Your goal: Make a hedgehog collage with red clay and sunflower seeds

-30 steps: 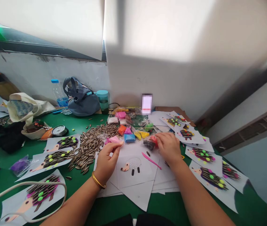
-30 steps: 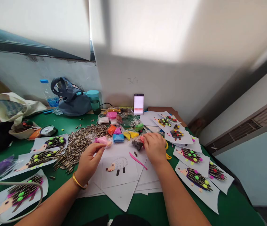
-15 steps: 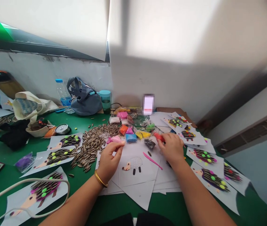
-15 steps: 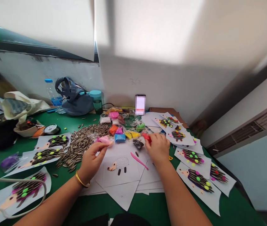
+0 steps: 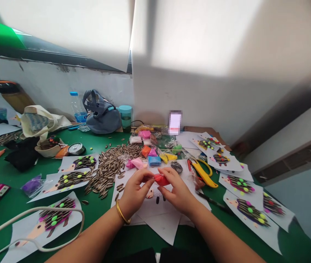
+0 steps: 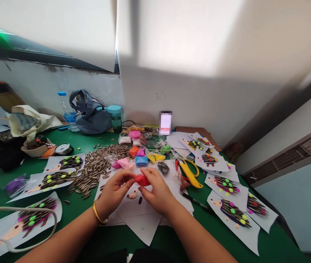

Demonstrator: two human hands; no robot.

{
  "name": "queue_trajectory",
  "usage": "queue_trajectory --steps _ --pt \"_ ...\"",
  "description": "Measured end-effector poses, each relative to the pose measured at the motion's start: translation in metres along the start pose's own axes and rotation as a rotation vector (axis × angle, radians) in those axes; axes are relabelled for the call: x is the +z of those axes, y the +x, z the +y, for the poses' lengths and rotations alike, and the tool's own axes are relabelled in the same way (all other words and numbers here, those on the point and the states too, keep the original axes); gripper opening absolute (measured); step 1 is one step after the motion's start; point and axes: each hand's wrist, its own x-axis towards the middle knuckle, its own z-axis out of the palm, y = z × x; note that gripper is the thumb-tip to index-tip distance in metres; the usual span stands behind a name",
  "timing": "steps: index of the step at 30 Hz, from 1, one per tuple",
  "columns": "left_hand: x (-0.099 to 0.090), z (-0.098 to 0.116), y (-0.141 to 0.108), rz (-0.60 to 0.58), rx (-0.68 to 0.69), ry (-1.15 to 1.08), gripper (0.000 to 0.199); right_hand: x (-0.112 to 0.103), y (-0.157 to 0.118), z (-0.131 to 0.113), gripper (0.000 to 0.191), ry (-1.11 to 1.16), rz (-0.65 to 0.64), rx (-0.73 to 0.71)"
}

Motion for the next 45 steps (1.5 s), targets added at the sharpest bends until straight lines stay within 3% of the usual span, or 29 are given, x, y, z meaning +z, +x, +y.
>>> queue_trajectory --steps 6,13,20,26,31,35,40,45 --pt "0.004 0.002 0.000 -0.047 -0.074 -0.143 0.010 0.004 -0.002 0.005 0.035 0.003 -0.087 0.100" --pt "0.005 0.005 -0.005 -0.048 -0.147 -0.128 0.013 0.000 0.000 -0.005 0.012 -0.110 -0.078 0.024" --pt "0.005 0.002 -0.010 -0.050 0.019 0.057 0.005 -0.003 -0.002 -0.008 0.015 -0.188 -0.080 0.011" --pt "0.002 0.004 -0.008 -0.128 0.160 0.176 0.017 -0.003 -0.003 -0.007 0.018 -0.208 -0.102 -0.012" --pt "0.003 0.004 -0.007 -0.090 0.106 0.196 0.015 0.001 -0.004 -0.003 0.011 -0.169 -0.119 0.066" --pt "0.006 0.004 -0.008 -0.058 0.041 0.144 0.011 0.006 -0.005 0.000 0.039 -0.192 -0.076 0.113" --pt "0.007 0.005 -0.009 -0.101 0.093 0.181 0.013 0.007 -0.005 0.000 0.020 -0.349 -0.111 0.017" --pt "0.006 0.008 -0.009 -0.121 0.137 0.216 0.016 0.006 -0.005 -0.004 0.020 -0.447 -0.171 -0.005"
